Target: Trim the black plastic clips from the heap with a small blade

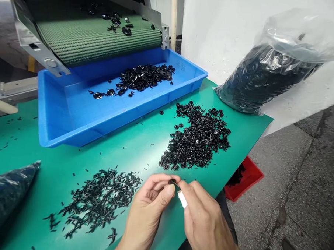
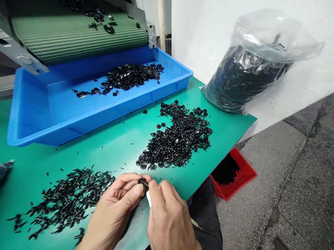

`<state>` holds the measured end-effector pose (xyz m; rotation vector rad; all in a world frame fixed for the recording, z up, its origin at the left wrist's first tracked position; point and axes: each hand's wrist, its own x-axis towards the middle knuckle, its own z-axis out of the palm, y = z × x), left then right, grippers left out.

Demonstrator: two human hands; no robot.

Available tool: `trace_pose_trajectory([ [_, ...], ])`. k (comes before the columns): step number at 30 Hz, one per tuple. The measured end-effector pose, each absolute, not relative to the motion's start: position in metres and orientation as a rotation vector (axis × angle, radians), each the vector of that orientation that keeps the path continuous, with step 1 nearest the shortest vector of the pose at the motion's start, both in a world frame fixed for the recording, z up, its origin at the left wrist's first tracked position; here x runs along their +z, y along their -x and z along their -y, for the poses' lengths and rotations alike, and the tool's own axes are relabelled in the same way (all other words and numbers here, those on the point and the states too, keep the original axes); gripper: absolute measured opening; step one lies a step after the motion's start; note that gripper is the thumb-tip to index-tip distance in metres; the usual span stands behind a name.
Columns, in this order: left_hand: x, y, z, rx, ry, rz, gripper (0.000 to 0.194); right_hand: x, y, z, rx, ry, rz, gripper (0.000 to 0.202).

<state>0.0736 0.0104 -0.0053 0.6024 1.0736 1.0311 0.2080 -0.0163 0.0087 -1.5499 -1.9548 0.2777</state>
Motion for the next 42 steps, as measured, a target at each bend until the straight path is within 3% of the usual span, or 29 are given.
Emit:
trace_pose_trajectory([
  [10,-0.009,-0.074,-0.006,1.117,-0.756,-1.129,0.011,0.006,-0.196,0.016,0.171,1.606,1.938,0.033],
  [19,-0.005,-0.071,-0.010,0.947,-0.930,-1.285,0.015,0.012,-0.224,0.002,0.906,1.689,1.835,0.024],
  [25,-0.005,-0.071,-0.008,0.887,-0.984,-1.391,0.029,0.001,-0.233,-0.011,0.634,1.835,1.790,0.022],
  [32,-0.001,-0.073,-0.007,0.911,-0.856,-1.267,0.028,-0.008,-0.222,-0.021,0.307,1.809,1.952,0.026],
  [42,0.002,-0.074,-0.012,0.890,-0.760,-1.142,0.033,0.010,-0.217,-0.009,0.436,1.588,1.805,0.027],
])
